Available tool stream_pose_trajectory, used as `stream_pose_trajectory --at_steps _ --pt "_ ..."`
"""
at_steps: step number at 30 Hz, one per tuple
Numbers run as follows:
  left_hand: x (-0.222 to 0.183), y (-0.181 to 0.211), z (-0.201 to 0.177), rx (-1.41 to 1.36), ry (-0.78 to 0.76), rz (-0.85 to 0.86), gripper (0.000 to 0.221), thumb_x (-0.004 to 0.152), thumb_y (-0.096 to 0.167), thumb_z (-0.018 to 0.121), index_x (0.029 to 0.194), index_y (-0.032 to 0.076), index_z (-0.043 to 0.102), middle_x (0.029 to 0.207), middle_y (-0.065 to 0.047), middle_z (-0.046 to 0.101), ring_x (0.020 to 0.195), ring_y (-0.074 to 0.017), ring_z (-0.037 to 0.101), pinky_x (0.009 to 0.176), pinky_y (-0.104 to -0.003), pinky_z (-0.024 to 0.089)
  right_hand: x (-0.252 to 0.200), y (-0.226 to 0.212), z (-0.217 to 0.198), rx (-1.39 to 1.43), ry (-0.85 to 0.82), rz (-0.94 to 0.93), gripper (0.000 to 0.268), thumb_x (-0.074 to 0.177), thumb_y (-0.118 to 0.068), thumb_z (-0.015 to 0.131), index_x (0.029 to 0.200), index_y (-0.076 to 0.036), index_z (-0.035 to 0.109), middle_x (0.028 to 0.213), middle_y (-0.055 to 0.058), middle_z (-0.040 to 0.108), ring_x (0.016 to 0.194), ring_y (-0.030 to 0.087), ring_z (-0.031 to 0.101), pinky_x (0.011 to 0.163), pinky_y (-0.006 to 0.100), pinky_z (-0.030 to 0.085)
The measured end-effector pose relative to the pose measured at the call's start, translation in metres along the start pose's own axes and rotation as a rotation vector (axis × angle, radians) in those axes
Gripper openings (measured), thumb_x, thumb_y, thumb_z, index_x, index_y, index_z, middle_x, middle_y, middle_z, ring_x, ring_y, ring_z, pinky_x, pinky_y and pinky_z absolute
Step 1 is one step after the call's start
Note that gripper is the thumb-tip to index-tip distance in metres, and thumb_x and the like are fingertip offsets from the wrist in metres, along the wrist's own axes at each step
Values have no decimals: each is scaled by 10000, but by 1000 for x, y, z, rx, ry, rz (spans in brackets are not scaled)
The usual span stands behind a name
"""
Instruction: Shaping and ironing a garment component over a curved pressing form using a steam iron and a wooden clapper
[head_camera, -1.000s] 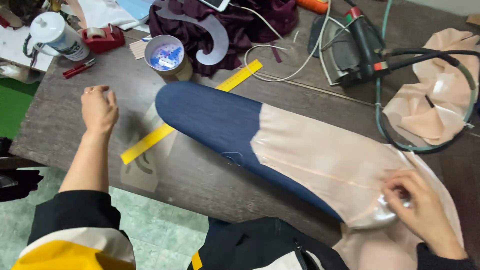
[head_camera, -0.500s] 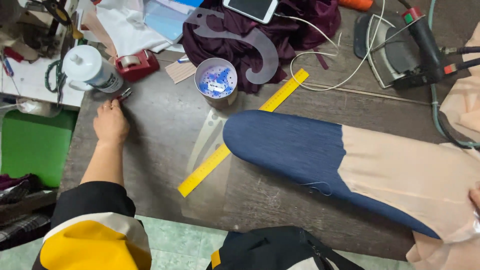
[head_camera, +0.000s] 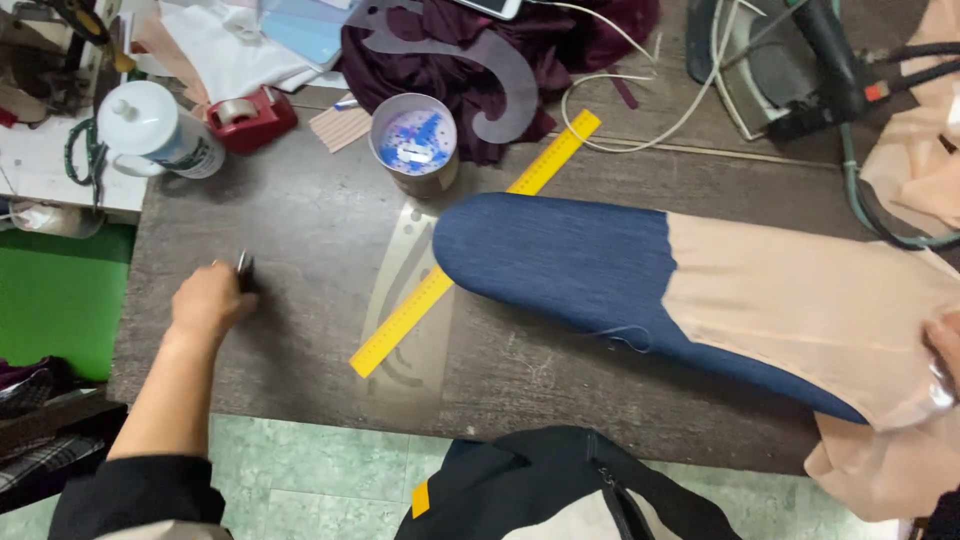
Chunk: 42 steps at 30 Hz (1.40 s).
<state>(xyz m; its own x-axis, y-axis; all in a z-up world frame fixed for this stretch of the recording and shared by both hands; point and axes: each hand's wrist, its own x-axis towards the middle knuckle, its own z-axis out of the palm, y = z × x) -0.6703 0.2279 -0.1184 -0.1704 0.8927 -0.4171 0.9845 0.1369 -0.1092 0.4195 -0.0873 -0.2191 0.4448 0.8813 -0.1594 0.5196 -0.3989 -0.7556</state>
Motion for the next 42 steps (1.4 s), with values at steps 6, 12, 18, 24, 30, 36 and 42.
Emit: stream_pose_trajectory --at_steps 6,12,18,24,30,36,42 --pt "-117 60 -76 -426 17 0 325 735 272 661 905 2 726 744 -220 720 827 -402 704 721 -512 514 -77 -257 29 -171 -29 -269 260 1193 -151 530 1056 7 685 1008 203 601 952 328 585 995 415 433" --pt "-257 296 -125 -1307 -61 539 360 668 -42 650 1026 -24 621 764 -197 647 644 -291 665 662 -397 547 -90 -293 19 38 -99 -218 412 1139 -186 268 1108 38 612 1073 235 601 828 310 598 931 449 445" --pt "-339 564 -104 -1151 39 1013 245 717 111 733 937 83 629 765 -106 659 535 -242 646 487 -334 501 -101 -294 15 189 -141 -333 563 1074 -364 204 1066 -7 640 1073 171 609 839 281 664 852 400 503" --pt "-377 664 -46 -883 189 1128 274 737 151 712 967 112 568 814 -89 615 741 -320 674 646 -393 546 -118 -308 11 242 -105 -421 267 1015 -161 441 1069 33 616 1034 150 565 991 308 580 953 437 432" --pt "-387 664 -64 -991 -37 1131 313 785 205 726 1026 78 571 861 -130 642 854 -371 676 727 -439 547 -125 -320 11 412 14 -122 390 1055 -280 430 861 -49 678 751 47 643 760 133 578 765 267 466" --pt "-337 668 -59 -683 77 1152 145 815 79 652 952 98 611 862 -117 628 820 -374 669 693 -447 549 -121 -319 3 676 133 -63 441 1079 -238 343 805 -12 606 856 146 707 784 173 692 681 213 521" --pt "-332 674 -60 -587 7 1206 167 793 127 676 957 133 642 920 -105 609 824 -383 676 696 -481 560 -136 -310 -4 658 217 21 407 1086 -254 302 933 34 546 710 176 627 383 148 521 332 214 371"
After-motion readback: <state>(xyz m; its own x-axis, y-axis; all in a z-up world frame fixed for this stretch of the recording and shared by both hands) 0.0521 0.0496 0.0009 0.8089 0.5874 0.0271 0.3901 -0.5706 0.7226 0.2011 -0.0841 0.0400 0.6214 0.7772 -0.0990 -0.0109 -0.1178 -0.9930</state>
